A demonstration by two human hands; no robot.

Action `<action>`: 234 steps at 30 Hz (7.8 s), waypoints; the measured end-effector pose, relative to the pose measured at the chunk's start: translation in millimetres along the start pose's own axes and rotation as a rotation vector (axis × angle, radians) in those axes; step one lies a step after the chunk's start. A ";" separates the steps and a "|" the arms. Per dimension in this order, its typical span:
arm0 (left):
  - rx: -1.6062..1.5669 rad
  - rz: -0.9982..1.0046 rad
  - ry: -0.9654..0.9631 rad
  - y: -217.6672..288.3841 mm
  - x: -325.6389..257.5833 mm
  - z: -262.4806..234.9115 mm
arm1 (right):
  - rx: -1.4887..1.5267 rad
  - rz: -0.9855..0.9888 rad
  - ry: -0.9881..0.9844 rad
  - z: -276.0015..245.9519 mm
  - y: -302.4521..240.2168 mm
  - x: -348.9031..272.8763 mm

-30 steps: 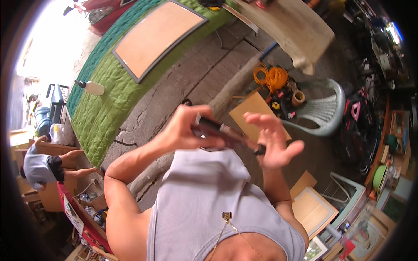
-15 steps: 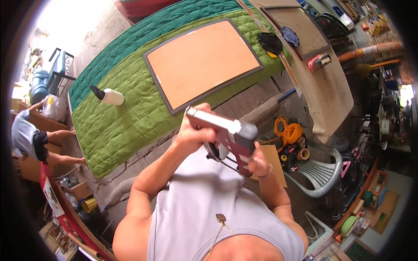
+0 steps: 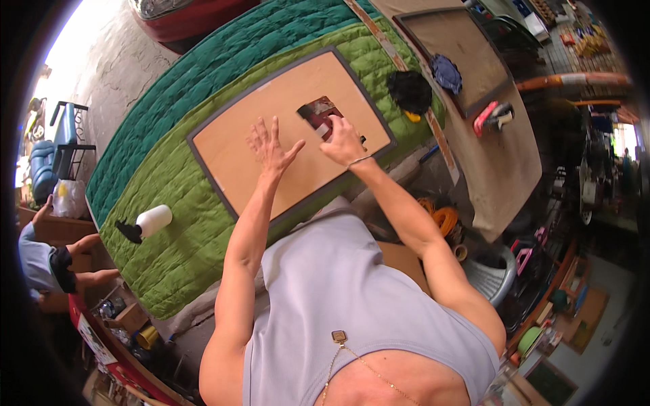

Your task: The person removes a framed print from a workbench, retrieves a utility knife, and cuts a piece of cardboard to size. They then apply tape to the cardboard edges and place the cardboard into the frame backing.

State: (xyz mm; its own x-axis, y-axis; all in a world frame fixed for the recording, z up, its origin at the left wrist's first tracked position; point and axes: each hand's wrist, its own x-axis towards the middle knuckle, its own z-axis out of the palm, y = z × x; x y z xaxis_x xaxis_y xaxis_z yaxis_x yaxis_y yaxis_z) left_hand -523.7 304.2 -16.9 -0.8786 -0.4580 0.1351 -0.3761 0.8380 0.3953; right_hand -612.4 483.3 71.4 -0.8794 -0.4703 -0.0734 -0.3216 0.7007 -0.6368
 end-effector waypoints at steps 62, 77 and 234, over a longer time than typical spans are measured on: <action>0.266 0.331 -0.040 20.9 0.5 46.1 | 0.279 0.402 -0.126 -52.2 56.9 86.7; -0.039 0.753 -0.386 -2.4 -49.3 4.1 | 0.121 0.485 -0.062 -55.9 49.3 87.4; -0.100 -0.094 0.131 88.7 215.1 94.5 | 0.241 0.391 -0.377 -79.4 36.4 171.9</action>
State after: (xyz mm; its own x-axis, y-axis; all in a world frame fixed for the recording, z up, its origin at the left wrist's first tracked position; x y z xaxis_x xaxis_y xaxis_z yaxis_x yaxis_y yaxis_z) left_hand -773.8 308.1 -38.6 -0.7927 -0.5733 0.2073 -0.4183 0.7588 0.4992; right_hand -803.1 470.6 96.6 -0.7169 -0.3911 -0.5772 0.1288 0.7393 -0.6610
